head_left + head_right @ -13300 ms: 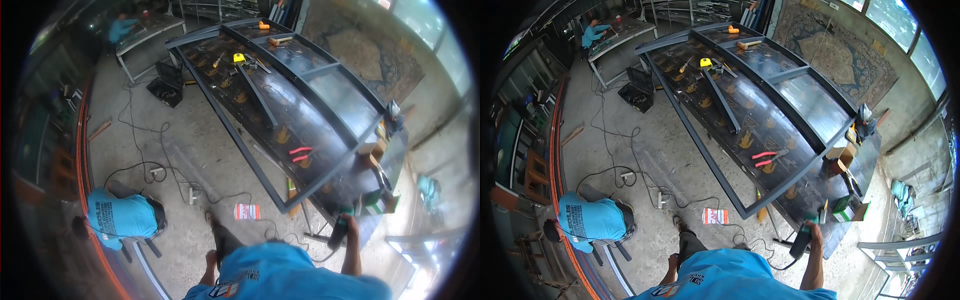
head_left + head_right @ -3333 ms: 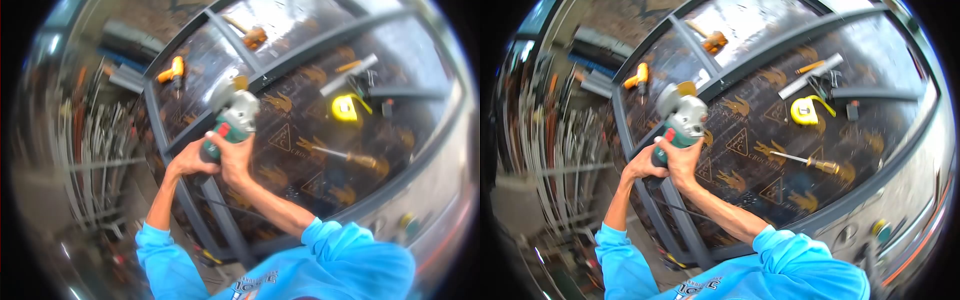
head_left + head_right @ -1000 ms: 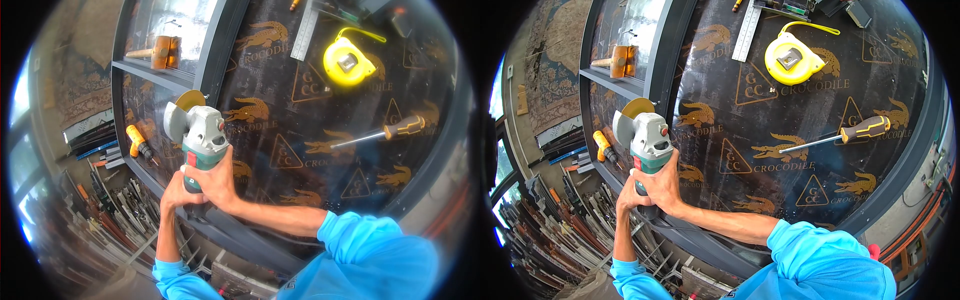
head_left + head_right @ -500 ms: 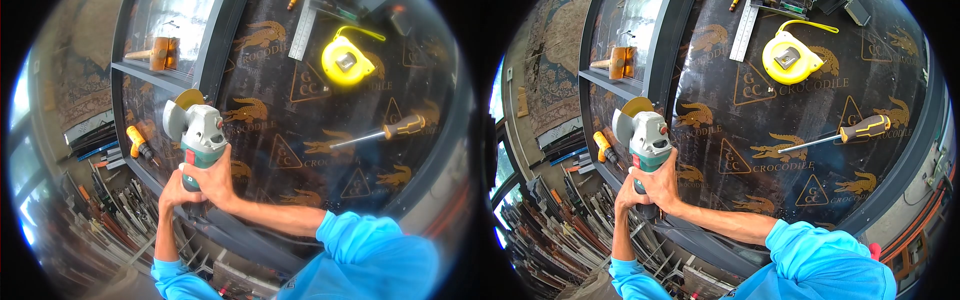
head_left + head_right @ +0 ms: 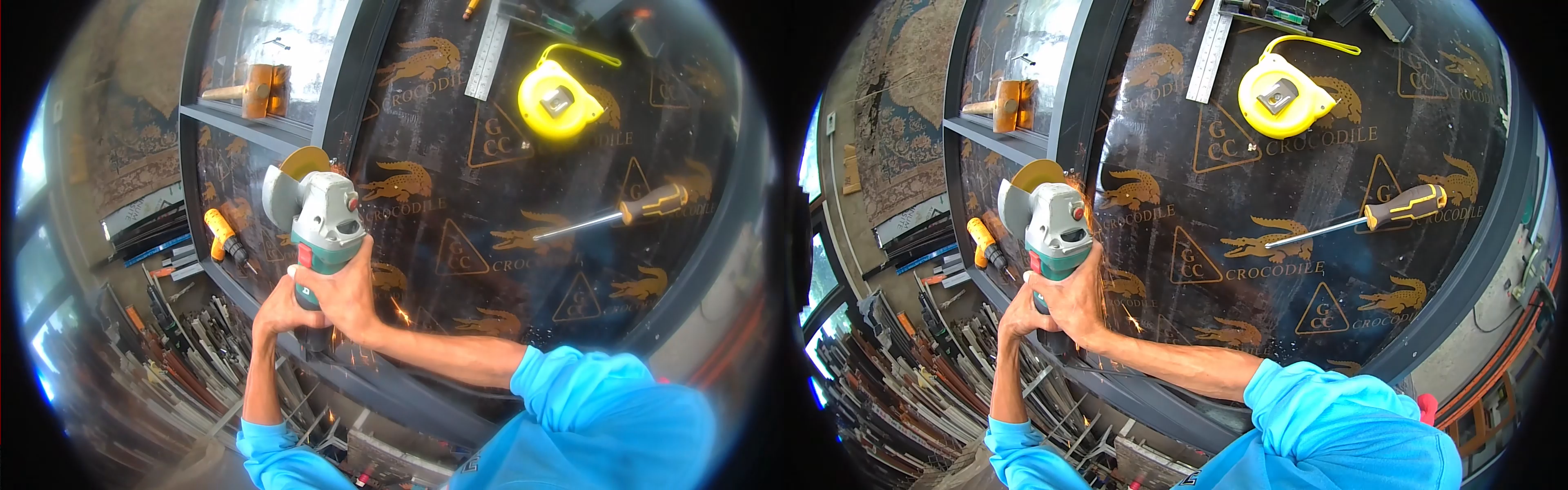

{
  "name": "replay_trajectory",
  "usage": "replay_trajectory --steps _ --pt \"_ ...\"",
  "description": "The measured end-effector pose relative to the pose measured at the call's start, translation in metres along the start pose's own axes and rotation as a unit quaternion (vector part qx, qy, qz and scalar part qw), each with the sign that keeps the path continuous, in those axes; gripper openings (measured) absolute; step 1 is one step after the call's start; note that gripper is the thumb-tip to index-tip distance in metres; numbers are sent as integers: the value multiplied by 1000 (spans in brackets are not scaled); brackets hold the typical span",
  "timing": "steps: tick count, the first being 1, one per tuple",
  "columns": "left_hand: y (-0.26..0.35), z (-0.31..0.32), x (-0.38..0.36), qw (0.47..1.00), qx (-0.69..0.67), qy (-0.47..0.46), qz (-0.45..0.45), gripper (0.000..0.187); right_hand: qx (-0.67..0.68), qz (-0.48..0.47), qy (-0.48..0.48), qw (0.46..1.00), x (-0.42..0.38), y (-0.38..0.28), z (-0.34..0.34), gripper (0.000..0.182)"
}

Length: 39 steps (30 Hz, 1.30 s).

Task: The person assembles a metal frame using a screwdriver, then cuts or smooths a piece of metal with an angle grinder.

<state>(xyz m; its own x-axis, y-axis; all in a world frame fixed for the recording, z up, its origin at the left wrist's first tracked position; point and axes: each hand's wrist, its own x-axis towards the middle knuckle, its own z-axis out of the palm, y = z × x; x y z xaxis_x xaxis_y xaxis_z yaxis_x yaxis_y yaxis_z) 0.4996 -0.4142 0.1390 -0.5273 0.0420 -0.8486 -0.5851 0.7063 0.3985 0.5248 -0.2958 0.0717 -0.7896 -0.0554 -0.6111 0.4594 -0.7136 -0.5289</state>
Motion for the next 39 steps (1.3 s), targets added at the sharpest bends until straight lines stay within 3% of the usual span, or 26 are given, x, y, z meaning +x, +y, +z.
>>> replay_trajectory --steps 36,38,39 --pt "7 -9 5 999 36 -12 3 69 4 -11 20 1000 3 -1 6 72" --pt "9 -8 4 995 36 -31 -83 96 5 -10 18 1000 2 2 7 71" --pt "10 -7 3 995 36 -30 -83 96 6 -15 23 1000 1 3 7 71"
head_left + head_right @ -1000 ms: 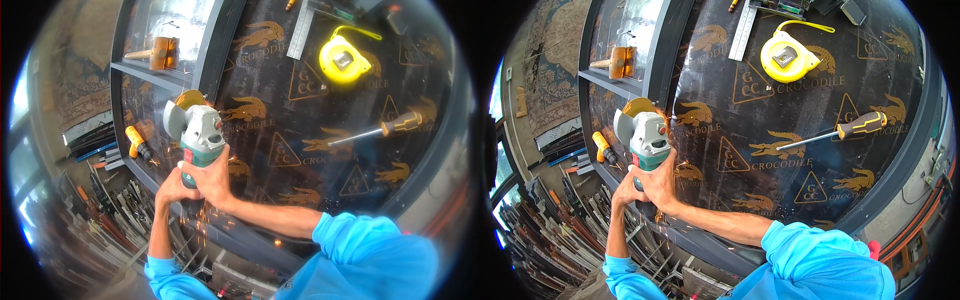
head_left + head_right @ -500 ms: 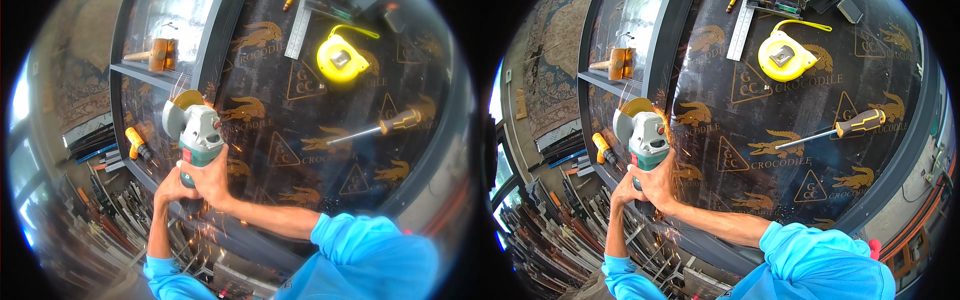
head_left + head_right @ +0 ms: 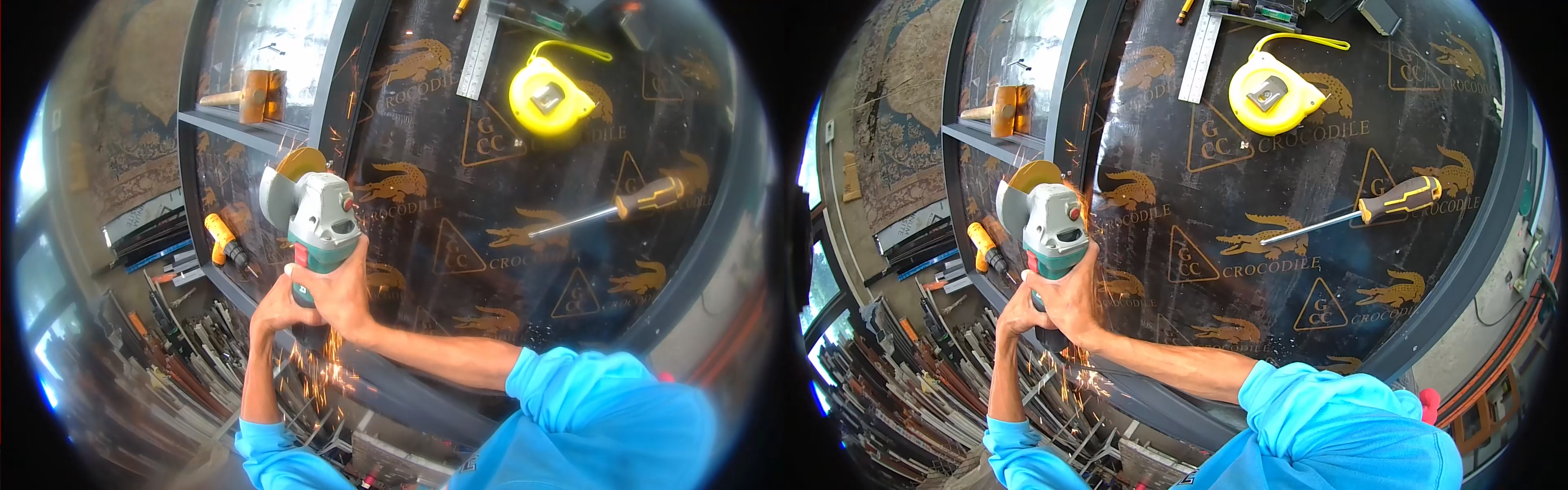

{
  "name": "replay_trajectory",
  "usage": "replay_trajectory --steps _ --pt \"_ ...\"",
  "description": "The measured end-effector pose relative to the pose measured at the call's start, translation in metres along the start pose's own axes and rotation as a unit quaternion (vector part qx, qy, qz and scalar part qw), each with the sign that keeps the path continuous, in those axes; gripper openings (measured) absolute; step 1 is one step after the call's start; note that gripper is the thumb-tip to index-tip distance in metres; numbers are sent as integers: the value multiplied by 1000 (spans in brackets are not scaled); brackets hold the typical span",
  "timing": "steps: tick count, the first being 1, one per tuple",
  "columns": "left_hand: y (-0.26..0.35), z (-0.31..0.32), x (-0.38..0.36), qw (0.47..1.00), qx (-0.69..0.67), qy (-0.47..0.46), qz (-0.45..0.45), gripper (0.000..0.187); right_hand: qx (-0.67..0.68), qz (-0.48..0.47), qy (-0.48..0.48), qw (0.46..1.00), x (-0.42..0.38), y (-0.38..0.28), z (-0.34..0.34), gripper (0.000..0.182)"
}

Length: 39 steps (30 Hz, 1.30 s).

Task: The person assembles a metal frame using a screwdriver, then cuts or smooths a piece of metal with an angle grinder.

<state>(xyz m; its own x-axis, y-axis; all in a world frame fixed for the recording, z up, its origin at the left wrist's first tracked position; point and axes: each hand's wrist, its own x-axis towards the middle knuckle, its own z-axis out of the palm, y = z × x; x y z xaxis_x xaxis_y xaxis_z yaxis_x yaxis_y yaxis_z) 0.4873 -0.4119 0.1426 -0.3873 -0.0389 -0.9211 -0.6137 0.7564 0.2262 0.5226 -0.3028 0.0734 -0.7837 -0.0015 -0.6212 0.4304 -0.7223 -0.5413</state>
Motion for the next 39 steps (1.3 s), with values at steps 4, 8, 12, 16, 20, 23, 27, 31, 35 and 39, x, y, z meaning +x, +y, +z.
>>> replay_trajectory --steps 4,8,12,16,20,23,27,31,35,39 --pt "-2 4 -2 999 -13 9 37 81 2 -1 -1 1000 -1 5 -1 71" --pt "-3 5 -2 997 -27 19 73 67 -10 0 1 1000 -3 7 -2 71" --pt "-3 2 -2 997 -10 15 70 67 -1 -10 1 1000 -1 9 -1 71" --pt "2 1 -2 999 -1 10 50 67 -8 0 -3 1000 1 -1 -1 70" --pt "1 1 0 998 -4 12 57 67 -1 3 -9 1000 2 2 -2 70" --pt "0 1 1 1000 -20 -14 3 95 0 9 -7 1000 0 5 -2 70" --pt "-6 4 -2 997 -3 20 69 67 13 8 4 1000 -3 3 -1 71" --pt "-5 3 -2 998 -2 11 62 66 -17 14 1 1000 -3 5 -4 72" --pt "-13 -1 3 998 16 -7 53 66 6 -9 16 1000 -1 4 -2 72" --pt "-8 10 3 999 -22 -27 39 78 29 34 14 999 -9 -6 -14 77"
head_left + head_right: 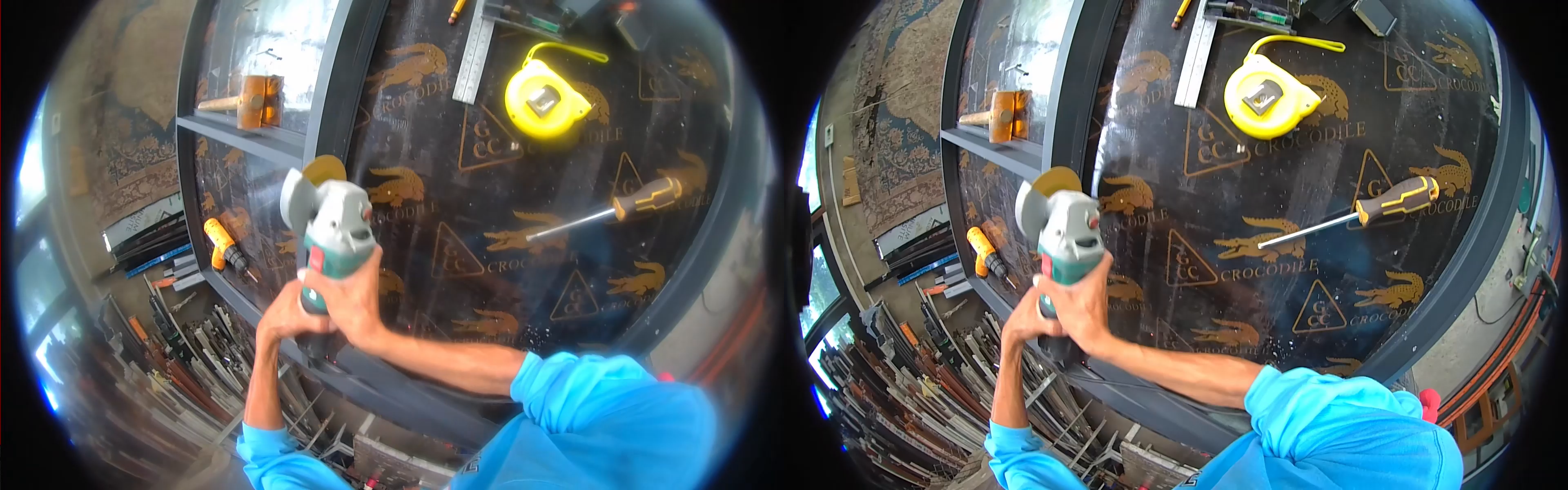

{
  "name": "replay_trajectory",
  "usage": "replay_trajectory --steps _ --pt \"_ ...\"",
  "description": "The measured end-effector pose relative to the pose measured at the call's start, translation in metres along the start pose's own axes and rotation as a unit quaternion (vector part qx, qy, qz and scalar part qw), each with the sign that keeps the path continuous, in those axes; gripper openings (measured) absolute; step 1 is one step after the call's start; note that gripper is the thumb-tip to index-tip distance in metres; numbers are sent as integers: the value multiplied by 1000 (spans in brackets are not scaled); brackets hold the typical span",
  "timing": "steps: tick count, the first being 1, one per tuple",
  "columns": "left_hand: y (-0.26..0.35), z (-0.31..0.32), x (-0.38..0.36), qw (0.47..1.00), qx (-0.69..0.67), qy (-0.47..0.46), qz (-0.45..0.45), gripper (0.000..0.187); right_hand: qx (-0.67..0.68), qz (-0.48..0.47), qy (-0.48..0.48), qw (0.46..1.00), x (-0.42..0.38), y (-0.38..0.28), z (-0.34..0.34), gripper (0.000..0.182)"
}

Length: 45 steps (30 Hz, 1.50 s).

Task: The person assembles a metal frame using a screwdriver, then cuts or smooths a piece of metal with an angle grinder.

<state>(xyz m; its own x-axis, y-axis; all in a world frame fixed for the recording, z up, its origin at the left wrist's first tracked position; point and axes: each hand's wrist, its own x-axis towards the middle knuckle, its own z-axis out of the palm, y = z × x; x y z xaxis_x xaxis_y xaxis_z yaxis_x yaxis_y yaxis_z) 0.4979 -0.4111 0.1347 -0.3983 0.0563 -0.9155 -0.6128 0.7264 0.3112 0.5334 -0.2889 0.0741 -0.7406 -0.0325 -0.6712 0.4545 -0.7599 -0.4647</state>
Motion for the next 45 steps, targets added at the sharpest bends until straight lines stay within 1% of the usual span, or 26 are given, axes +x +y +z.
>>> replay_trajectory --steps 1,2,3,5,6,7,9,10,12,13,14,15,17,24,26,27,29,31,34,39,40,41,43,44,45 --pt "-1 4 -1 998 8 15 66 67 15 -6 -6 1000 -1 -3 -3 81" --pt "0 6 -2 996 31 7 78 69 -17 -34 -19 999 -5 -9 -6 85" --pt "3 8 -4 996 31 5 78 69 29 -19 -42 999 -11 -16 -7 87" --pt "10 12 -13 991 -20 52 119 72 3 -30 -62 998 -12 -21 -4 90" --pt "14 10 -16 994 -13 54 92 76 26 -43 -67 997 -10 -25 1 90" --pt "15 11 -15 994 -12 54 95 76 12 -31 -81 996 -7 -24 3 88" --pt "11 13 -14 988 -40 89 121 79 -5 -17 -79 997 -3 -23 4 86" --pt "4 11 -14 991 -6 88 98 82 -1 -18 -79 997 -1 -22 3 86" --pt "0 13 -9 992 -4 90 93 81 1 -14 -60 998 0 -17 -2 73" --pt "-2 15 -9 992 -6 90 88 79 1 -10 -57 998 0 -13 -3 73" --pt "-3 15 -8 992 15 94 86 73 -4 -12 -52 999 2 -11 -3 73" --pt "-3 13 -7 992 15 94 84 73 -9 -15 -48 999 4 -9 -3 72" --pt "-4 13 -6 994 -16 90 63 68 -12 -3 -50 999 7 -8 -2 72" --pt "1 10 -4 993 5 97 62 65 -16 6 -57 998 12 -6 -1 71" --pt "5 7 -5 997 -1 69 -25 86 -9 5 -57 998 13 -5 0 71" --pt "3 7 -4 997 -2 70 -25 86 -3 4 -58 998 13 -5 0 70" --pt "-2 8 -3 995 2 88 41 61 -1 -5 -58 998 14 -4 0 71" --pt "-5 7 -3 995 -2 88 40 60 1 -17 -59 998 15 -4 0 71" --pt "1 7 -3 995 -1 91 37 60 -30 -12 -53 998 16 -8 0 73" --pt "2 9 2 996 -17 84 17 61 -27 22 -45 998 17 -12 -5 76" --pt "-4 9 1 996 8 78 41 64 -35 2 -41 999 13 -11 -7 75" --pt "-7 11 0 995 30 71 65 66 -35 4 -41 999 8 -12 -9 75" --pt "-5 21 -8 993 25 73 90 82 -14 -29 -43 999 -4 -15 -14 74" --pt "0 31 -12 994 -15 74 77 86 -27 1 -61 998 -10 -23 -20 84" --pt "6 44 -18 993 -60 78 67 91 5 -3 -90 996 -14 -23 -28 87"
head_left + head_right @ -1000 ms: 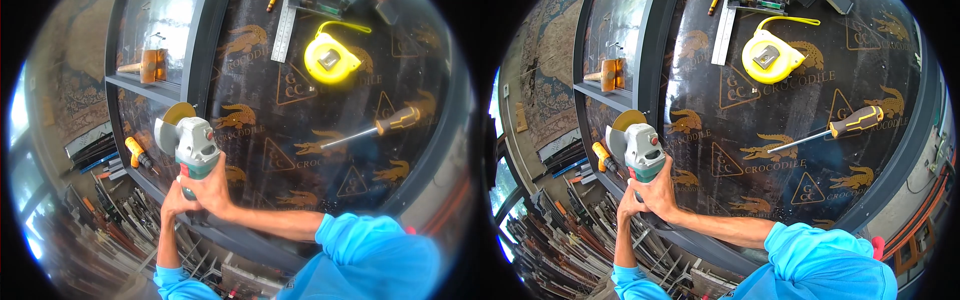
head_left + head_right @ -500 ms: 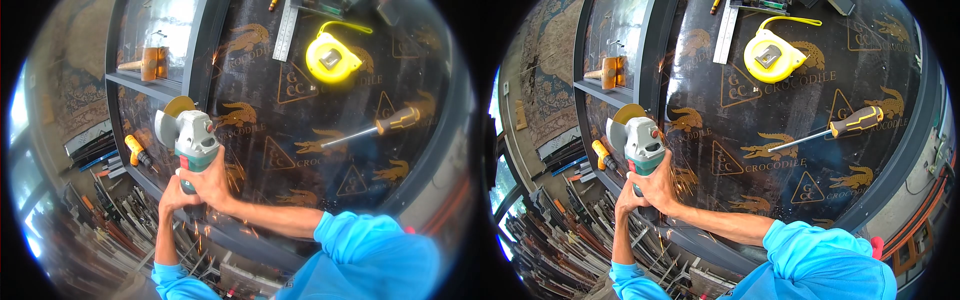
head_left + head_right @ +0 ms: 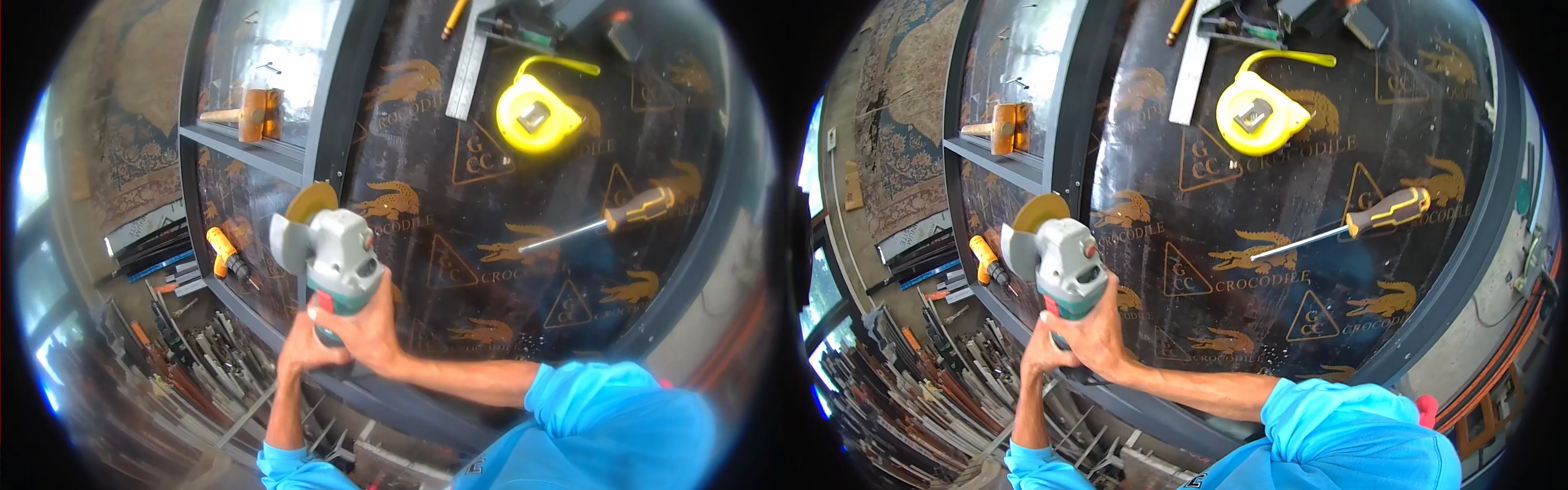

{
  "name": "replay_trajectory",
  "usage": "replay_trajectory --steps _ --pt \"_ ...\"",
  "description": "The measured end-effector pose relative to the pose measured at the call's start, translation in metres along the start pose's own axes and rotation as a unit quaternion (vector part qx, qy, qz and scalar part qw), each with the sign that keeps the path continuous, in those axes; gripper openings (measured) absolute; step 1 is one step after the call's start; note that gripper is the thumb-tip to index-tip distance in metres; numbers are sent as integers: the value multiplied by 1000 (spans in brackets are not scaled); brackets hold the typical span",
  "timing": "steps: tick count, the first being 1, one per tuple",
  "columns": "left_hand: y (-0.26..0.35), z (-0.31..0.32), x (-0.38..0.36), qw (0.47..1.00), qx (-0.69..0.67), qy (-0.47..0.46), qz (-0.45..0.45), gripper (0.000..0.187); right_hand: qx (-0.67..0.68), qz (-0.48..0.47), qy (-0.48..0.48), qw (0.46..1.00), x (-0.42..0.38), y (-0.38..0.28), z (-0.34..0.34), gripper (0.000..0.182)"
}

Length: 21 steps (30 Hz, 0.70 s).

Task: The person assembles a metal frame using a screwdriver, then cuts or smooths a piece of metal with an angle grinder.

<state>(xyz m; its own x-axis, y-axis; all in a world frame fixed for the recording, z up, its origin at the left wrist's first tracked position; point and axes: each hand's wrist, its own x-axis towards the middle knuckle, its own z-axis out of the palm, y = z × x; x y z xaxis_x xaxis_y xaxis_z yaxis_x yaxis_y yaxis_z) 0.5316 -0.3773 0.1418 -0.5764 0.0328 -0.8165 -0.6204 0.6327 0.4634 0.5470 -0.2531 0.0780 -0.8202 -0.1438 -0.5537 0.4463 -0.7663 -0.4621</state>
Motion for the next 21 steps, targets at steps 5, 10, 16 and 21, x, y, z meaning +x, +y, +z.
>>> replay_trajectory --steps 5,10,16,21 --pt "7 78 -27 988 -13 79 129 83 -42 -9 -44 998 -34 -54 -33 92" --pt "40 168 -47 974 -121 143 131 86 -191 -24 -115 975 -56 -118 -85 75" --pt "87 289 -67 895 -309 218 236 85 -412 19 -176 894 -114 -214 -119 46" --pt "115 346 -90 833 -402 273 266 65 -431 192 -277 837 -107 -249 -143 45"
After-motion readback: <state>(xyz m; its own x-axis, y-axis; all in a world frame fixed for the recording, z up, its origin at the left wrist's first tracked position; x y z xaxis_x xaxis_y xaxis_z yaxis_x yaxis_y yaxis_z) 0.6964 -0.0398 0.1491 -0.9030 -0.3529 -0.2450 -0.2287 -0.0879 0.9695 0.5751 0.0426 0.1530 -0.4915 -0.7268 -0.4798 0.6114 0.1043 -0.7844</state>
